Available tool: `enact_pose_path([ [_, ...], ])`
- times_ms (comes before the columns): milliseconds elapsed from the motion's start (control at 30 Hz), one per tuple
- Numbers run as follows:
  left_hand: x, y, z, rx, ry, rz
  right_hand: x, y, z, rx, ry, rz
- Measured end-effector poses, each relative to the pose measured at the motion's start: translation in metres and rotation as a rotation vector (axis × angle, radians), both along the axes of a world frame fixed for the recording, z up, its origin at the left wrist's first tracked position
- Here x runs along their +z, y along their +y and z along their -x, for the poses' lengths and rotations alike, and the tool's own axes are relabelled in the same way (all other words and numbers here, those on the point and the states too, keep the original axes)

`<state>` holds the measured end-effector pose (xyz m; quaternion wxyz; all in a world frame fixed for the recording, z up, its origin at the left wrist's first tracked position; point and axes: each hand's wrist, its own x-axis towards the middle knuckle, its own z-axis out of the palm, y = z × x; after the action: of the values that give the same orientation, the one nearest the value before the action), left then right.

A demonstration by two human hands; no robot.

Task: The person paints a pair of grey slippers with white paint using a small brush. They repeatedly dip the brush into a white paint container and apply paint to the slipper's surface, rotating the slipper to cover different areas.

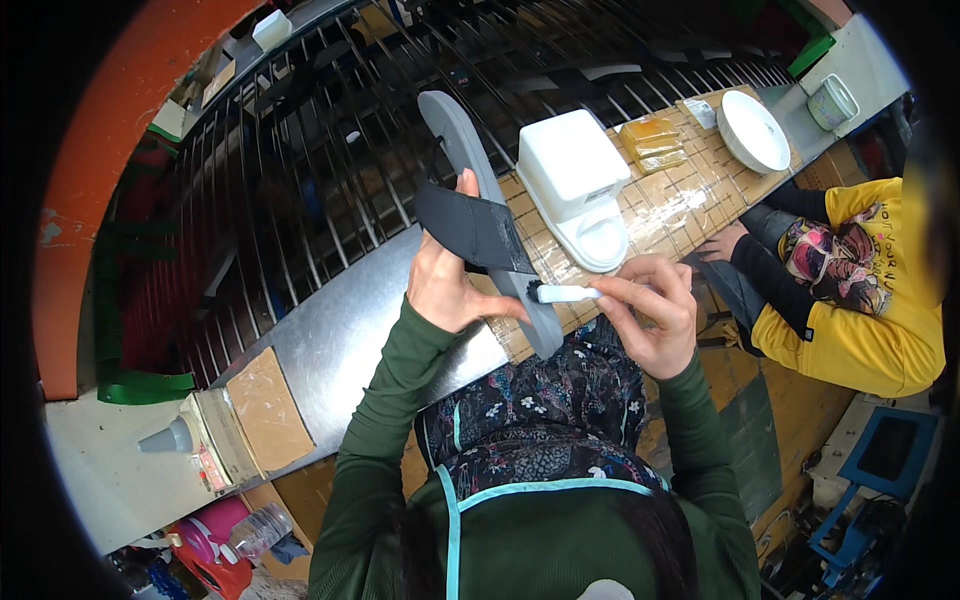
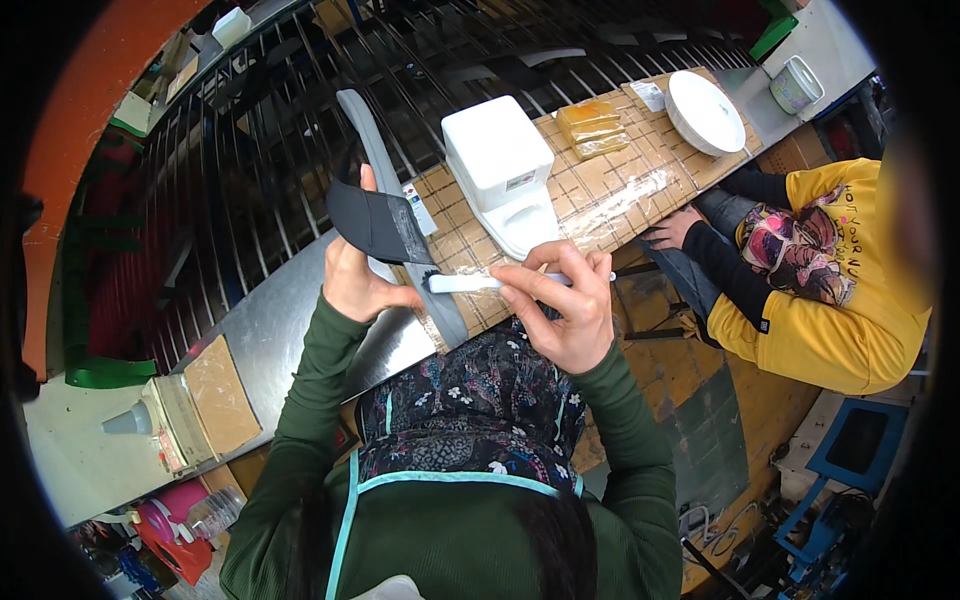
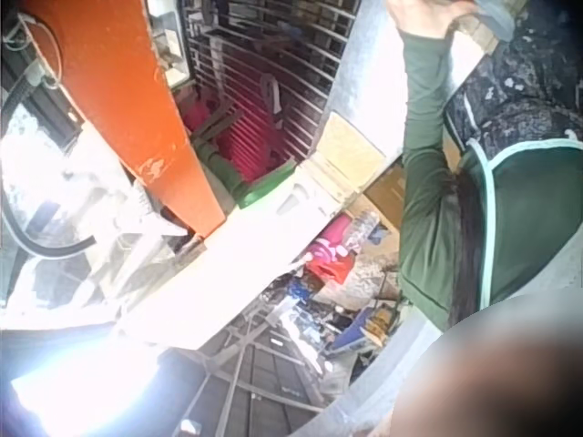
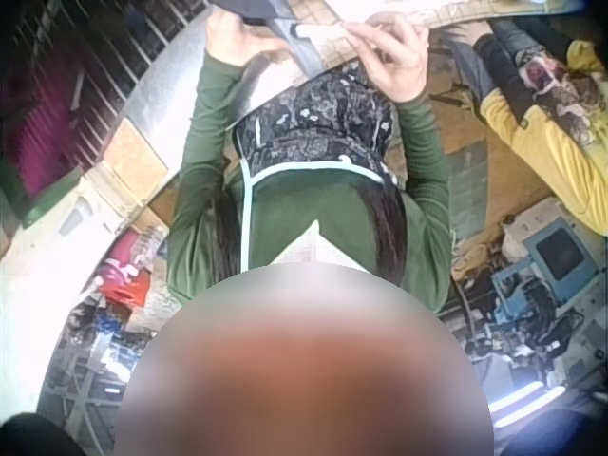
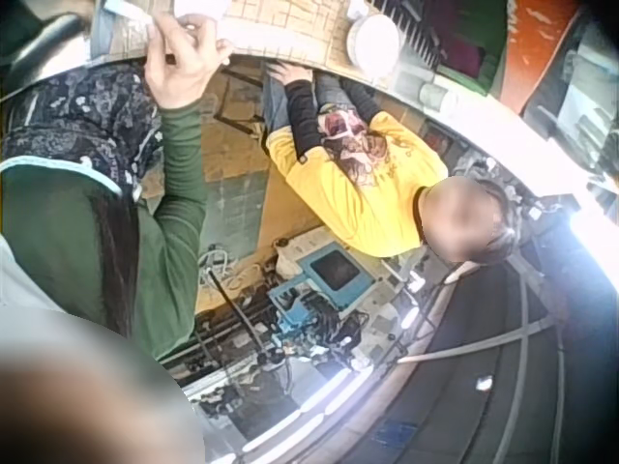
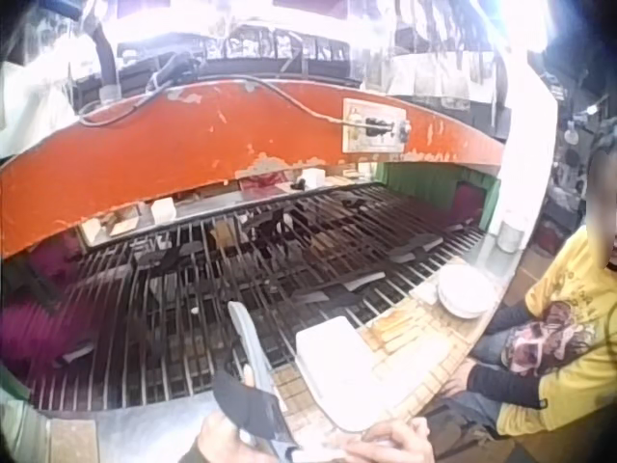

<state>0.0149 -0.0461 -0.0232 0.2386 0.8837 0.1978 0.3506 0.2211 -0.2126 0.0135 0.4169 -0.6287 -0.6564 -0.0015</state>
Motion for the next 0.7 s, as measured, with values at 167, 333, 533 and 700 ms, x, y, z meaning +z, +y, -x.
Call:
enact_pose_path([
  [167, 0.001, 0.009, -0.001, 0.027, -0.033, 0.039, 0.001, 0.004, -0.002, -0.002, 0.008, 0.008],
  [333, 0.004, 0.015, -0.002, 0.034, -0.067, 0.042, 0.002, 0.004, -0.001, 0.008, 0.016, -0.013],
  [533, 0.009, 0.017, -0.002, 0.063, -0.074, 0.11, 0.003, 0.004, -0.001, 0.013, 0.019, -0.025],
  [700, 0.013, 0.018, -0.001, 0.074, -0.109, 0.203, 0.005, 0.005, 0.0, 0.019, 0.03, -0.037],
])
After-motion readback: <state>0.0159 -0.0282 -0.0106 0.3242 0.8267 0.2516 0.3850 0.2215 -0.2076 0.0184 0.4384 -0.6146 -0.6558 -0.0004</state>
